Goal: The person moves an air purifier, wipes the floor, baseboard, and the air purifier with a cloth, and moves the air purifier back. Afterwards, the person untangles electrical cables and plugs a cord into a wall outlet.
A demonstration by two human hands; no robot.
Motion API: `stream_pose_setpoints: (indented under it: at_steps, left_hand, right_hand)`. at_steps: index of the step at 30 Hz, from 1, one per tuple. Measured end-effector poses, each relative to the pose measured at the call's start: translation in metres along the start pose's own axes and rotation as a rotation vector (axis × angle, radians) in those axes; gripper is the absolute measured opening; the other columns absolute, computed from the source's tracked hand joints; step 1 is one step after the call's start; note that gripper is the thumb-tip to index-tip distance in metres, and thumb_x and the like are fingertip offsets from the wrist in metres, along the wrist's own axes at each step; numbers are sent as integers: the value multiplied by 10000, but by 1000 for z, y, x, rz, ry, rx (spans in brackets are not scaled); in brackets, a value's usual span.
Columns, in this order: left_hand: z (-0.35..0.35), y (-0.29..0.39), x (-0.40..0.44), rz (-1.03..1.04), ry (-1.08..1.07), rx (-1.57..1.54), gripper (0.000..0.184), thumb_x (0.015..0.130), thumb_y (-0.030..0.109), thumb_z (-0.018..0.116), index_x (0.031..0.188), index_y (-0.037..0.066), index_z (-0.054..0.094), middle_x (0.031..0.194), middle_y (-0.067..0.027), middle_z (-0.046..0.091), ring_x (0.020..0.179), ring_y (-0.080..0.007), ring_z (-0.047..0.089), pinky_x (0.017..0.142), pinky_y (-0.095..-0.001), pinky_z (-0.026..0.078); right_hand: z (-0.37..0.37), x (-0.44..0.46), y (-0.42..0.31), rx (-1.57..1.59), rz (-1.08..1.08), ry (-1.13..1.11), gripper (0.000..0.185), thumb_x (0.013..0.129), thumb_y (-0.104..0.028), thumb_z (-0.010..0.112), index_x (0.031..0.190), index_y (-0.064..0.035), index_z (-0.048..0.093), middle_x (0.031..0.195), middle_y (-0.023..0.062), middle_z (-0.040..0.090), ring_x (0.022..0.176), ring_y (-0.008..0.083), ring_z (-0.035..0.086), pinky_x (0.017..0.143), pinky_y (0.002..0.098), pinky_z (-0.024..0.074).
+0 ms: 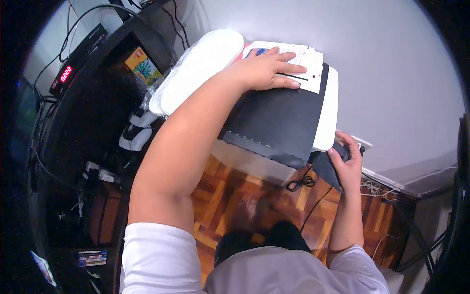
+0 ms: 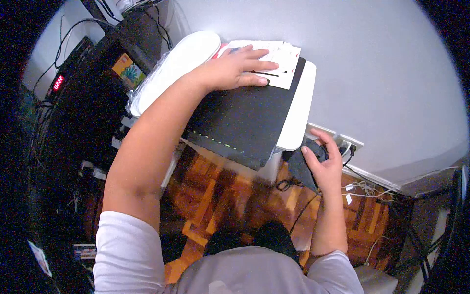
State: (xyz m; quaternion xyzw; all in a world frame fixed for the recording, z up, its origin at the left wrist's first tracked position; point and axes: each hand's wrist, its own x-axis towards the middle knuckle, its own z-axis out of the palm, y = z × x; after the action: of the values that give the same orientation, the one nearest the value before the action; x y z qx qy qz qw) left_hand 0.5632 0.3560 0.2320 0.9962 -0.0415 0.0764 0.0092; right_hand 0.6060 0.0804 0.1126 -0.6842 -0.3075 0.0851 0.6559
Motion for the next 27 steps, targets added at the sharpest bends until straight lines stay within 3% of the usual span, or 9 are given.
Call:
stream_pose_setpoints:
  at_steps: [3, 6, 10, 16, 18, 20, 22, 26, 27]
  left_hand:
    - [-4, 6, -1, -49, 35, 170, 569, 732, 652, 439, 1230, 376, 425, 1386, -54, 266, 1284, -347, 180, 989, -589, 121]
    - [-33, 28, -30, -1, 195, 56, 734, 695, 621, 520, 1308, 262, 335, 1404, -99, 215, 1298, -360, 116, 977, -608, 74]
    - [-47, 68, -98, 79, -15, -8, 897, 486, 685, 616, 1255, 265, 424, 1368, -99, 294, 1270, -360, 215, 977, -589, 134]
    - [-25, 76, -110, 55, 49, 130, 738, 532, 557, 659, 1200, 302, 479, 1323, -72, 370, 1227, -365, 297, 986, -540, 200]
    - [-23, 72, -104, 65, 68, 106, 669, 577, 538, 638, 1185, 300, 493, 1298, -58, 406, 1203, -361, 335, 982, -528, 215]
    - [-21, 68, -99, 79, 116, 107, 626, 606, 535, 626, 1168, 284, 512, 1268, -63, 442, 1180, -349, 369, 979, -499, 239]
    - [-17, 67, -96, 119, 165, 81, 594, 632, 540, 611, 1150, 261, 530, 1241, -76, 467, 1160, -339, 396, 978, -461, 258]
    - [-12, 64, -94, 147, 252, 108, 589, 647, 548, 592, 1128, 211, 546, 1189, -75, 509, 1117, -318, 440, 967, -445, 277]
    - [-7, 61, -93, 204, 419, 152, 558, 684, 605, 514, 1054, 192, 578, 1093, -50, 561, 1015, -267, 514, 923, -433, 300]
  right_hand:
    - [1, 1, 15, -77, -120, -11, 365, 686, -65, 670, 1035, -73, 564, 933, 19, 552, 842, 106, 475, 779, 240, 393]
    - [-2, -3, 22, -136, -15, -103, 357, 680, -71, 675, 1021, -67, 570, 902, 25, 556, 829, 108, 485, 763, 241, 403]
    - [-4, -15, 42, -234, 243, -350, 531, 665, -123, 701, 1154, -65, 501, 882, 42, 556, 811, 124, 500, 749, 244, 416]
    - [27, -22, 37, -239, -35, -448, 802, 657, -186, 721, 1306, -17, 280, 850, 65, 567, 784, 140, 533, 736, 255, 428]
    - [22, -21, 16, -345, 201, -367, 875, 643, -159, 730, 1339, -41, 212, 793, 46, 561, 755, 136, 538, 708, 254, 433]
    - [19, -18, 5, -238, 67, -221, 949, 624, -82, 727, 1369, -87, 139, 739, 35, 548, 697, 126, 536, 666, 258, 440]
    - [22, -14, -17, -3, 29, -153, 926, 628, -77, 721, 1365, -67, 160, 796, 39, 550, 732, 125, 525, 684, 254, 432]
    - [26, -7, -17, -65, -105, -168, 887, 626, -65, 717, 1349, -35, 204, 862, 49, 546, 768, 123, 505, 702, 246, 420]
    - [26, -7, -20, -81, -77, -146, 872, 624, -63, 719, 1339, -22, 222, 878, 51, 542, 786, 122, 501, 713, 244, 418]
